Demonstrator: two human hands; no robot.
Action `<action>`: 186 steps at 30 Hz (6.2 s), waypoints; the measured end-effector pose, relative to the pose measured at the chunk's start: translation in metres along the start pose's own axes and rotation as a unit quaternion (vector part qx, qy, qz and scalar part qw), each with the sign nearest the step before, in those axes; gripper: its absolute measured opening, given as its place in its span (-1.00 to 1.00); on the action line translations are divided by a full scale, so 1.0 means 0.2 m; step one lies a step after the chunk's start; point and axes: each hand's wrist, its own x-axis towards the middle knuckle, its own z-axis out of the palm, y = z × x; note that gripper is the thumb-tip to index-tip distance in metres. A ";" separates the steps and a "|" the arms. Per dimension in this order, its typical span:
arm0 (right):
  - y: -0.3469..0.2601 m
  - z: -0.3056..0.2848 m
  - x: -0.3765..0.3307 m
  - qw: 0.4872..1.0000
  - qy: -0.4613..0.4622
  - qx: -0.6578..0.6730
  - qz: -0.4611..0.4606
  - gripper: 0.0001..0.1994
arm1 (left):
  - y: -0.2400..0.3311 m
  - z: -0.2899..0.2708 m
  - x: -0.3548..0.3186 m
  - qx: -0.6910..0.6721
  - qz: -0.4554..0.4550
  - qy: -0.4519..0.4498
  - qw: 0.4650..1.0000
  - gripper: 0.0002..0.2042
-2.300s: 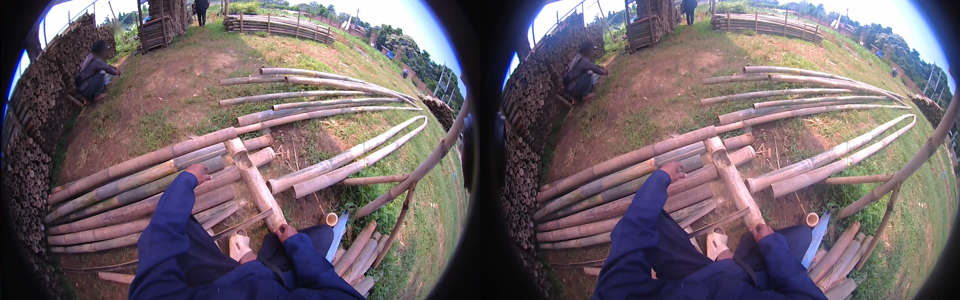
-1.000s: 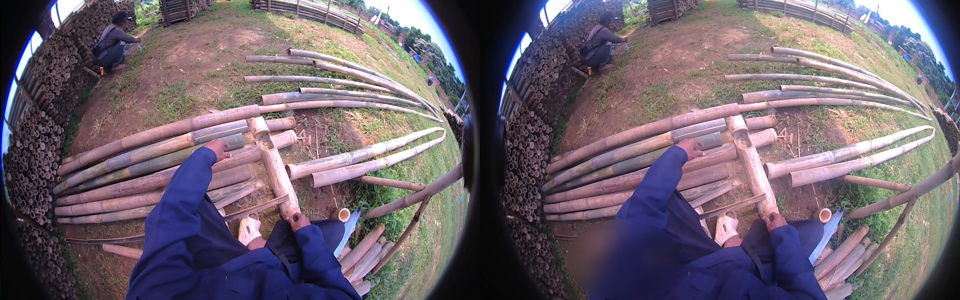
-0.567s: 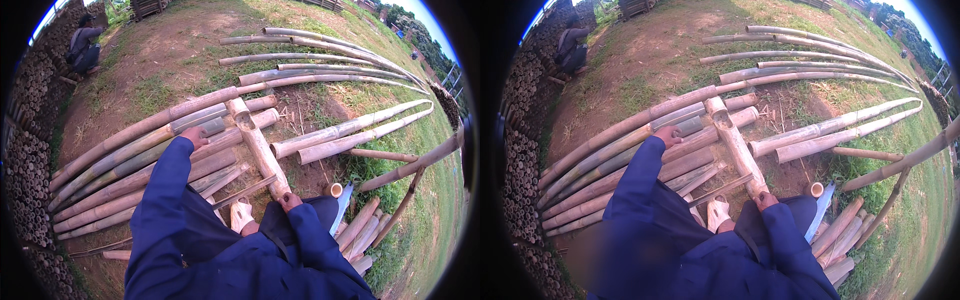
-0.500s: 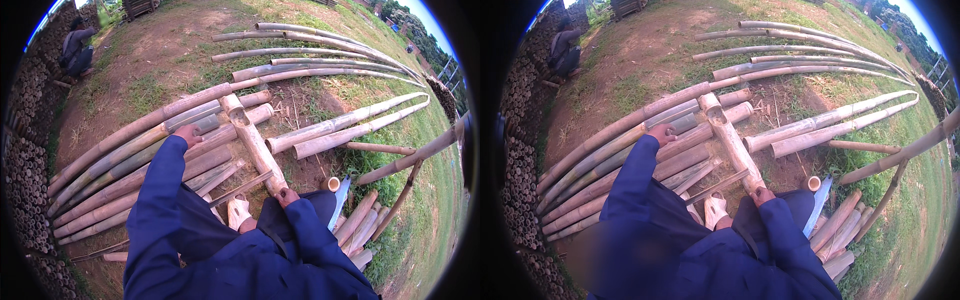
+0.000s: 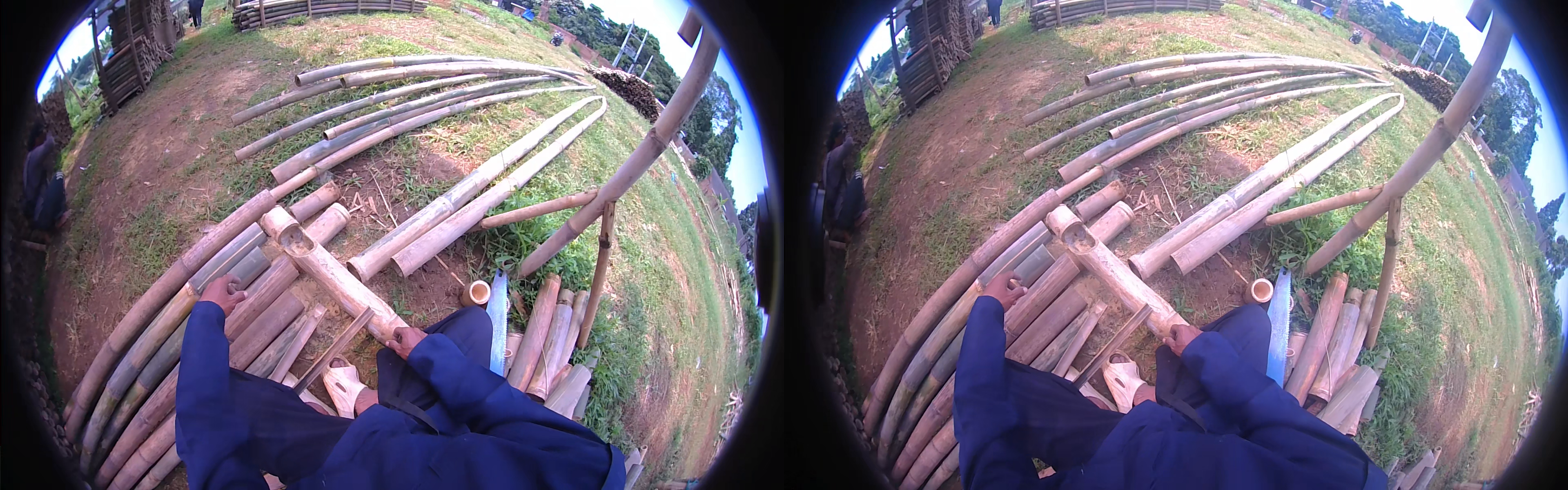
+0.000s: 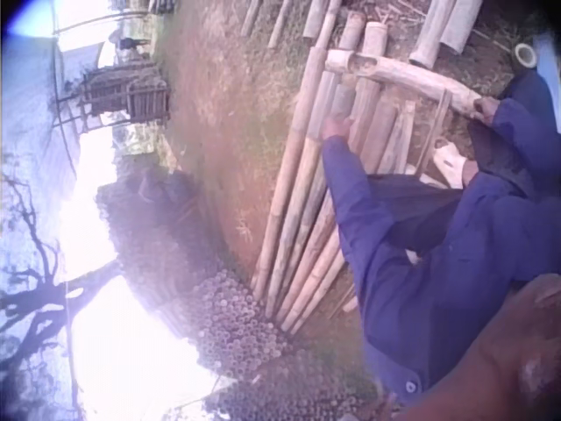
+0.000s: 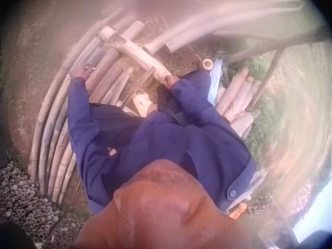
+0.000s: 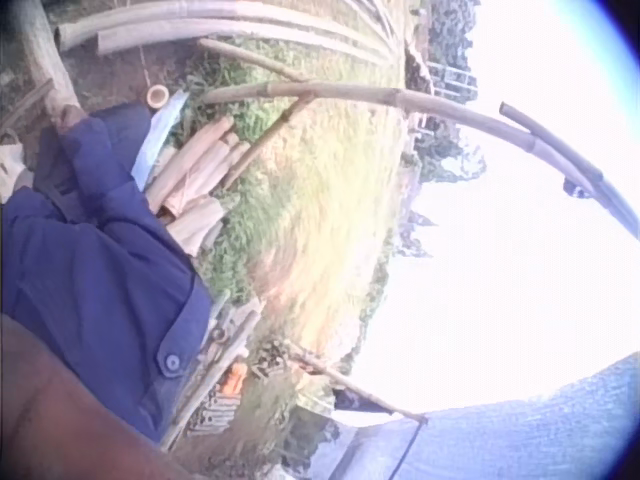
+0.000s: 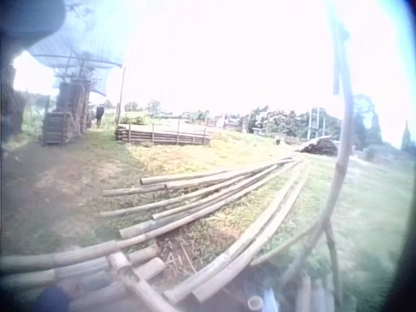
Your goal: The person sits on the ground and uses a hand saw to cut bamboo poles into shorter sections. They repeatedly position a pole, saw through it, and set the cut piece aside.
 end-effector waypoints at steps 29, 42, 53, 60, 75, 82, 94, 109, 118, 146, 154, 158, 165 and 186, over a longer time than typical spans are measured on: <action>0.08 0.14 0.05 0.998 0.045 0.027 -0.023 -0.69 | -0.24 0.04 0.18 -0.045 0.036 -0.006 0.998 -0.56; 0.02 0.06 0.01 0.999 0.018 0.025 -0.011 -0.66 | -0.16 0.02 0.11 -0.037 0.028 0.007 0.999 -0.58; 0.04 0.07 0.03 1.000 0.006 0.022 -0.014 -0.63 | -0.08 -0.02 0.04 -0.056 0.018 -0.001 0.998 -0.56; 0.03 0.05 0.02 1.000 -0.002 0.021 -0.021 -0.62 | -0.14 0.00 0.08 -0.050 0.019 0.007 0.999 -0.57; 0.03 0.06 0.02 1.000 -0.008 0.027 -0.005 -0.65 | -0.11 0.00 0.05 -0.055 0.011 0.001 0.998 -0.58; 0.03 0.05 0.03 0.999 -0.032 0.029 -0.005 -0.65 | -0.12 -0.01 0.06 -0.054 0.001 -0.004 0.999 -0.60; 0.01 0.06 0.02 1.000 -0.006 0.008 -0.022 -0.62 | -0.14 -0.02 0.05 -0.065 0.011 0.014 0.998 -0.60; 0.04 0.10 0.03 0.999 0.031 0.005 -0.028 -0.65 | -0.17 -0.02 0.04 -0.046 -0.012 -0.008 0.999 -0.51; 0.08 0.08 -0.01 1.000 0.022 0.013 0.006 -0.69 | -0.33 0.10 0.15 -0.028 -0.088 -0.048 0.995 -0.60; -0.01 0.04 0.01 1.000 -0.011 -0.010 0.014 -0.66 | -0.12 -0.10 -0.04 -0.073 0.041 -0.010 0.996 -0.54; -0.04 0.04 0.00 1.000 -0.013 -0.009 0.006 -0.68 | -0.15 -0.12 -0.07 -0.055 0.031 -0.005 0.998 -0.56; -0.03 0.02 -0.01 0.999 -0.027 -0.005 0.015 -0.67 | -0.11 -0.11 -0.07 -0.074 0.019 -0.017 0.997 -0.53; 0.05 0.10 0.04 1.000 0.003 -0.011 -0.023 -0.64 | -0.19 -0.10 -0.03 -0.065 0.023 -0.022 0.997 -0.51; -0.02 0.03 0.01 1.000 -0.023 -0.006 0.010 -0.64 | -0.13 -0.12 -0.08 -0.074 0.003 -0.021 0.997 -0.51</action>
